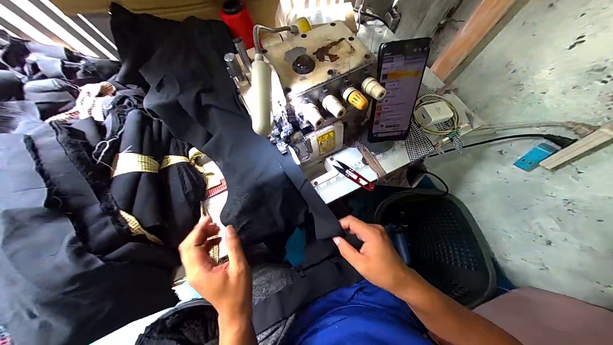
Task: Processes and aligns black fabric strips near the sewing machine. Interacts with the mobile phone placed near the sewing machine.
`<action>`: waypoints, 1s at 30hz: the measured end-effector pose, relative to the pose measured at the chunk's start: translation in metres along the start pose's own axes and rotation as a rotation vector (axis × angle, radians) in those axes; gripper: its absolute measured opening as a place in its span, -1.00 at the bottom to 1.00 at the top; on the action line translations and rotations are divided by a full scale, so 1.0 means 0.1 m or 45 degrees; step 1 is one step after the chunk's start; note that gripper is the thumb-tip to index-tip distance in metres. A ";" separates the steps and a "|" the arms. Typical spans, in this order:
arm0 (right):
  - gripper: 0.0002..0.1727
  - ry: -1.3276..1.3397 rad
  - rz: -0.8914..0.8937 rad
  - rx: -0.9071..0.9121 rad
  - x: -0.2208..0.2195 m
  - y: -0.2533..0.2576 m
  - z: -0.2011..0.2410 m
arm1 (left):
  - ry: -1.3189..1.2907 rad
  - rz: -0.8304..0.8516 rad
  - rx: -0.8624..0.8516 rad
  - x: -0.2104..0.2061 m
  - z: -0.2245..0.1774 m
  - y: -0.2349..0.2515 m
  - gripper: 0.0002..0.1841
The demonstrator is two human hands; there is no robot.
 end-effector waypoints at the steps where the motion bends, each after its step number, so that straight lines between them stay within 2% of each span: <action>1: -0.84 0.047 0.047 0.065 0.01 -0.03 0.14 | -0.102 0.101 0.027 -0.07 -0.12 -0.09 -0.69; 4: -0.83 -0.091 0.218 0.361 -0.05 -0.14 0.44 | -0.405 0.699 0.250 -0.52 -0.34 -0.32 -0.63; 6: -0.81 -0.260 0.327 0.502 -0.11 -0.20 0.48 | -0.482 0.833 0.375 -0.74 -0.37 -0.40 -0.73; 8: -0.77 -0.293 0.490 0.516 -0.12 -0.20 0.41 | -0.531 0.811 0.465 -0.81 -0.38 -0.37 -0.84; 10: -0.70 -0.249 0.609 0.403 -0.04 -0.12 0.24 | -0.596 0.793 0.524 -0.79 -0.41 -0.32 -0.87; 12: -0.64 -0.182 0.472 0.234 0.08 0.10 0.07 | -0.736 0.830 0.622 -0.77 -0.42 -0.29 -0.89; 15: -0.68 0.046 -0.003 0.081 0.09 0.51 -0.16 | -0.964 0.893 0.721 -0.79 -0.45 -0.35 -0.91; 16: -0.62 0.226 -0.051 0.035 -0.01 0.62 -0.25 | -0.971 0.891 0.710 -0.82 -0.45 -0.39 -0.90; 18: -0.50 0.700 0.023 -0.126 -0.30 0.76 -0.37 | -0.877 0.858 0.656 -0.88 -0.41 -0.48 -0.90; 19: -0.54 0.879 0.045 -0.227 -0.42 0.77 -0.39 | -0.816 0.860 0.646 -0.90 -0.37 -0.52 -0.90; 22: -0.70 1.004 0.036 -0.323 -0.48 0.60 -0.33 | -0.717 0.935 0.704 -0.90 -0.19 -0.66 -0.86; 26: -0.74 0.966 0.084 -0.387 -0.44 0.18 -0.41 | -0.748 1.053 0.815 -0.89 0.01 -0.86 -0.90; 30: -0.79 0.924 0.091 -0.374 -0.40 0.00 -0.42 | -0.735 1.018 0.877 -0.87 0.10 -0.91 -0.91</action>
Point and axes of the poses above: each hand's wrist, its own y-axis towards the middle knuckle, its own x-axis out of the back of the hand, z = x × y, the point moved 6 cm from there along y, towards the middle knuckle, and after that the axes turned 11 degrees about x, right-handed, at the moved point
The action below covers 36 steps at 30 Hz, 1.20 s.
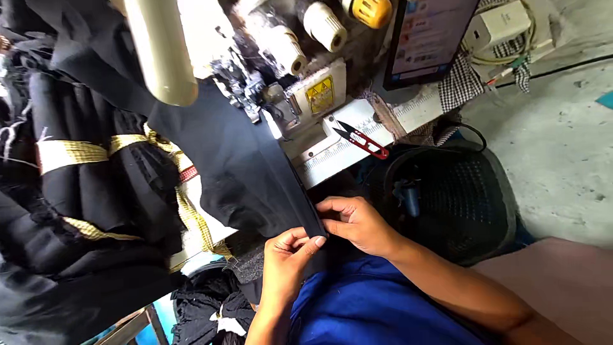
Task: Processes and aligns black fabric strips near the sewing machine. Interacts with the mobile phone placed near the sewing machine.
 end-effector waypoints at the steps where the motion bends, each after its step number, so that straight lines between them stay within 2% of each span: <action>1: -0.83 -0.037 0.004 0.018 0.01 -0.01 0.01 | -0.005 -0.007 -0.002 0.01 -0.01 0.00 -0.91; 6: -0.82 -0.109 0.072 0.017 0.01 -0.03 0.06 | -0.008 0.000 -0.055 0.01 -0.05 -0.04 -0.88; 11: -0.78 -0.158 0.142 0.058 -0.03 -0.02 0.16 | -0.009 -0.126 -0.086 0.01 -0.03 -0.05 -0.89; 17: -0.78 -0.252 0.022 0.176 -0.08 -0.05 0.26 | 0.022 -0.222 -0.168 -0.04 0.00 -0.05 -0.89; 19: -0.79 -0.369 -0.062 0.186 -0.07 -0.04 0.24 | 0.274 -0.183 -0.210 -0.05 -0.12 -0.06 -0.88; 21: -0.79 -0.372 -0.066 0.179 -0.03 -0.02 0.22 | 0.778 -0.169 -0.339 0.00 -0.40 -0.09 -0.82; 22: -0.80 -0.329 -0.057 0.167 -0.02 -0.01 0.20 | 0.919 -0.206 -0.430 0.03 -0.59 -0.11 -0.79; 25: -0.83 -0.184 -0.018 0.129 -0.05 -0.04 0.25 | 0.963 -0.374 -0.773 0.10 -1.13 -0.16 -0.78; 28: -0.84 -0.094 0.029 0.179 -0.11 -0.08 0.40 | 1.174 -0.482 -1.034 0.03 -1.38 -0.02 -0.71; 30: -0.85 -0.061 0.037 0.172 -0.11 -0.09 0.43 | 1.311 -0.540 -1.064 0.00 -1.40 0.13 -0.65; 33: -0.85 -0.064 0.024 0.105 -0.06 -0.03 0.32 | 1.371 -0.628 -1.066 0.04 -1.38 0.26 -0.67; 36: -0.84 -0.116 0.020 0.113 -0.07 0.12 0.29 | 1.361 -0.594 -1.074 0.13 -1.46 0.36 -0.70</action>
Point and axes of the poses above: each hand's wrist, its own y-axis towards the middle knuckle, its own x-axis out of the back of the hand, z = x × y, the point moved 6 cm from there along y, towards the middle knuckle, and after that the axes turned 11 degrees about x, right-handed, at the moved point
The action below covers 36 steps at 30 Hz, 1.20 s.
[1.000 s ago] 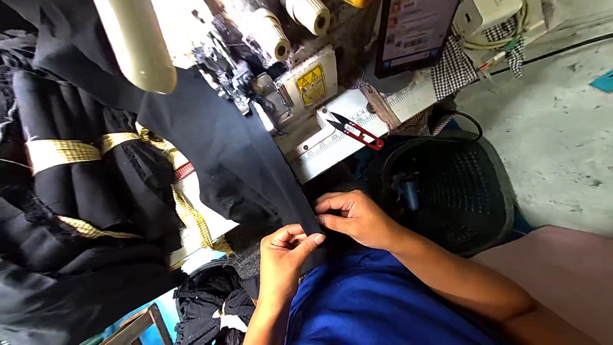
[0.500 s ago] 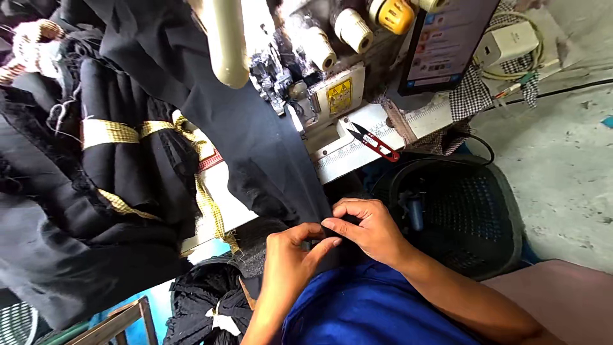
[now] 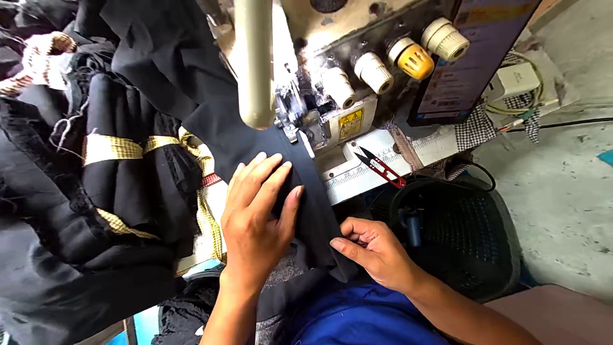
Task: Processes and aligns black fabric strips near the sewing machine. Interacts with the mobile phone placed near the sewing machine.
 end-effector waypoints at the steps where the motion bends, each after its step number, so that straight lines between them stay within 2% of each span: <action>1: -0.84 -0.027 0.002 0.023 -0.01 0.05 0.01 | -0.010 0.021 -0.009 0.01 0.03 0.06 -0.70; 11: -0.83 -0.167 -0.044 0.143 -0.01 0.46 0.08 | 0.059 0.183 -0.020 0.06 0.22 0.53 -0.67; 21: -0.83 -0.266 -0.134 0.172 0.02 0.81 0.13 | 0.083 0.195 -0.002 0.04 0.37 0.86 -0.65; 26: -0.87 -0.323 -0.185 0.192 -0.02 0.91 0.10 | 0.037 0.179 -0.028 0.05 0.54 0.90 -0.74; 28: -0.89 -0.475 -0.167 0.267 0.02 0.89 0.15 | 0.051 0.084 -0.005 0.11 0.53 0.85 -0.72; 31: -0.79 -0.948 -0.200 0.363 0.29 0.66 0.34 | -0.056 -0.063 0.069 0.31 0.57 0.52 -0.59; 34: -0.68 -1.388 -0.279 0.238 0.71 0.39 0.40 | -0.363 -0.265 0.357 0.40 0.85 -0.03 -0.60; 36: -0.66 -1.499 -0.259 0.138 0.89 0.30 0.32 | -0.544 -0.308 0.572 0.26 1.10 -0.33 -0.58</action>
Point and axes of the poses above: each hand's wrist, its own y-axis towards the middle knuckle, its own x-axis out of the back of the hand, z = x × y, the point moved 6 cm from there along y, towards the middle knuckle, and after that the axes turned 11 degrees about x, right-handed, at the moved point
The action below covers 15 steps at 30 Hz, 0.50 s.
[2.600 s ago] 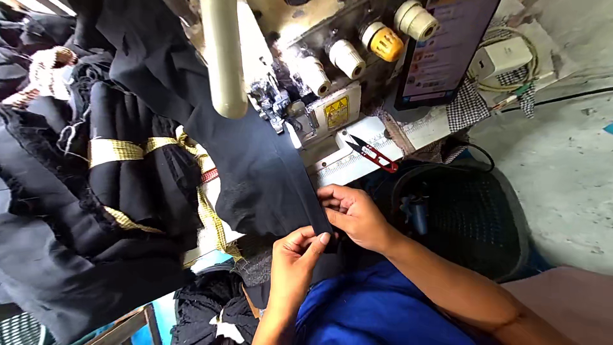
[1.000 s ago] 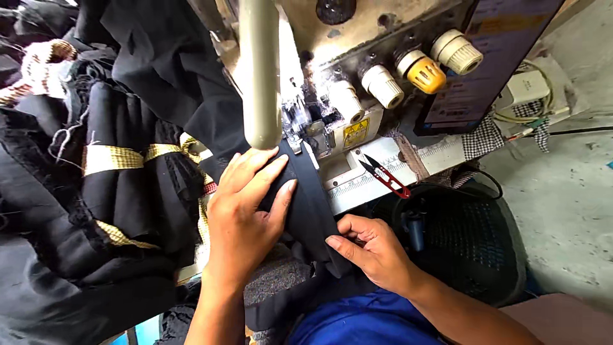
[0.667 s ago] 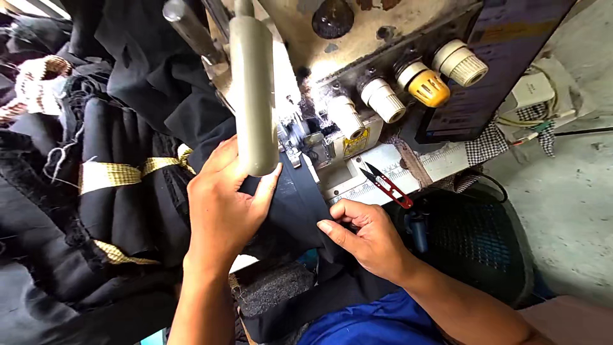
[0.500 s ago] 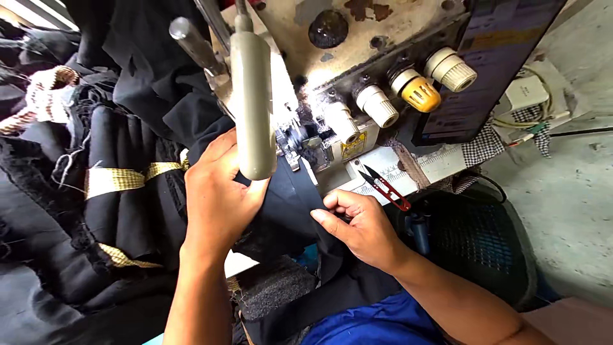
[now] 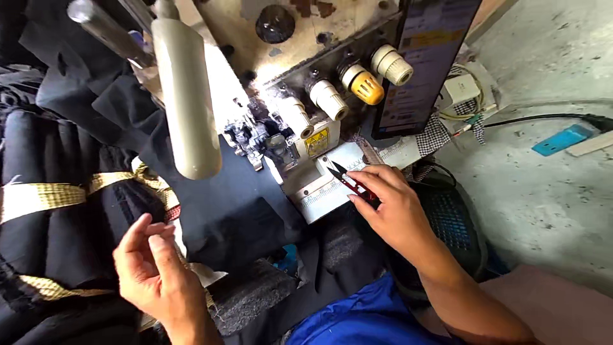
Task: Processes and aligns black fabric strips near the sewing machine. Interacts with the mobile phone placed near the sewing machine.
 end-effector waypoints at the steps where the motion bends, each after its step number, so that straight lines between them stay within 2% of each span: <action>1: -0.69 -0.025 -0.005 -0.003 -0.01 -0.02 -0.05 | -0.064 0.010 0.066 0.00 0.17 -0.06 -0.57; 3: -0.72 -0.056 -0.072 0.005 -0.03 0.01 -0.08 | -0.179 0.005 0.046 -0.02 0.35 -0.14 -0.60; 6: -0.72 -0.097 -0.172 0.012 -0.11 0.13 -0.07 | -0.162 0.036 -0.025 -0.09 0.29 -0.17 -0.60; 8: -0.71 -0.101 -0.247 0.039 -0.18 0.23 -0.06 | -0.132 0.094 -0.075 -0.14 0.24 -0.17 -0.44; 10: -0.67 -0.036 -0.309 0.044 -0.19 0.27 -0.07 | -0.180 0.197 -0.093 -0.15 0.26 -0.21 -0.12; 11: -0.65 0.005 -0.340 0.040 -0.16 0.25 -0.08 | -0.229 0.258 -0.089 -0.16 0.28 -0.23 -0.05; 13: -0.63 0.079 -0.401 0.015 -0.09 0.15 -0.12 | -0.271 0.371 -0.058 -0.15 0.26 -0.28 -0.11; 15: -0.55 0.102 -0.438 0.001 -0.06 0.05 -0.16 | -0.245 0.416 0.007 -0.11 0.20 -0.32 -0.01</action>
Point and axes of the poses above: each hand's wrist, its own y-axis towards the middle knuckle, its own x-axis out of the back of the hand, z = x × y, the point moved 6 cm from there along y, towards the middle knuckle, and after that the axes turned 11 degrees about x, right-handed, at the moved point
